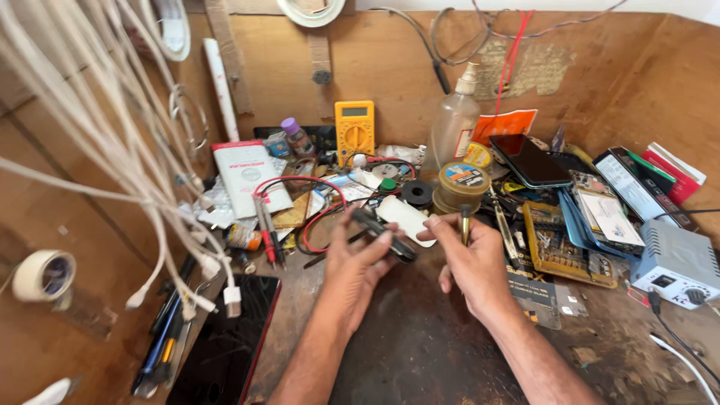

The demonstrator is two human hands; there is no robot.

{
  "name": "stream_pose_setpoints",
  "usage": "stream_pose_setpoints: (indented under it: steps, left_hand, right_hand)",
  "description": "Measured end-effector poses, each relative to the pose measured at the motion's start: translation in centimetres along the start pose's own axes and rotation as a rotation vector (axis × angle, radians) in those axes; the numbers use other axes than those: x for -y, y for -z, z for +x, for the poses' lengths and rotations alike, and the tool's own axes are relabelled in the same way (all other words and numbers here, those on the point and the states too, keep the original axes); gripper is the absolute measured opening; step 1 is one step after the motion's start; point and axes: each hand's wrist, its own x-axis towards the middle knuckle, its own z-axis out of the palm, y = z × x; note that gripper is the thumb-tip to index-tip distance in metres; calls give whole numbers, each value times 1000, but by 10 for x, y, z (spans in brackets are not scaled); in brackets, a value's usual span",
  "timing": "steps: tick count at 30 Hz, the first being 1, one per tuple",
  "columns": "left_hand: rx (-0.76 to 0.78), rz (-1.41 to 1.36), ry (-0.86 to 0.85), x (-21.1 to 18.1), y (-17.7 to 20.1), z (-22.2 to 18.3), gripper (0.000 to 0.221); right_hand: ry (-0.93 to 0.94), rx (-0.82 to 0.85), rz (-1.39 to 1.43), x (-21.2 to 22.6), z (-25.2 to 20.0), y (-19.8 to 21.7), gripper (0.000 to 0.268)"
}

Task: The person disassembles a small mobile phone by hand, removing the battery and casing, and then uses a small screwdriver to remove screws from the internal circuit board.

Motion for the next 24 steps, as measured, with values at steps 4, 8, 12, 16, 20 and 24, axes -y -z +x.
stream_pose_setpoints:
  steps: [4, 8, 12, 16, 20, 24]
  left_hand:
    - [-64, -72, -35, -3, 4, 6, 73]
    - [-87, -111, -52, -1, 6, 7, 73]
    - [-57, -94, -71, 3, 5, 7, 73]
    - [-58, -79, -51, 4, 2, 7, 77]
    - [-45, -57, -31, 4, 2, 7, 80]
    - [-32, -21, -46, 8, 4, 7, 79]
  right_hand:
    - [-196, 134, 119, 5, -6, 5, 23]
    - [-287, 209, 194, 14, -9, 2, 26]
    - [-305, 222, 245, 17, -12, 1, 29]
    - [-326, 198, 293, 16, -10, 2, 29]
    - [-344, 171, 337, 13, -8, 6, 28]
    - [-336, 165, 337, 6, -6, 7, 27]
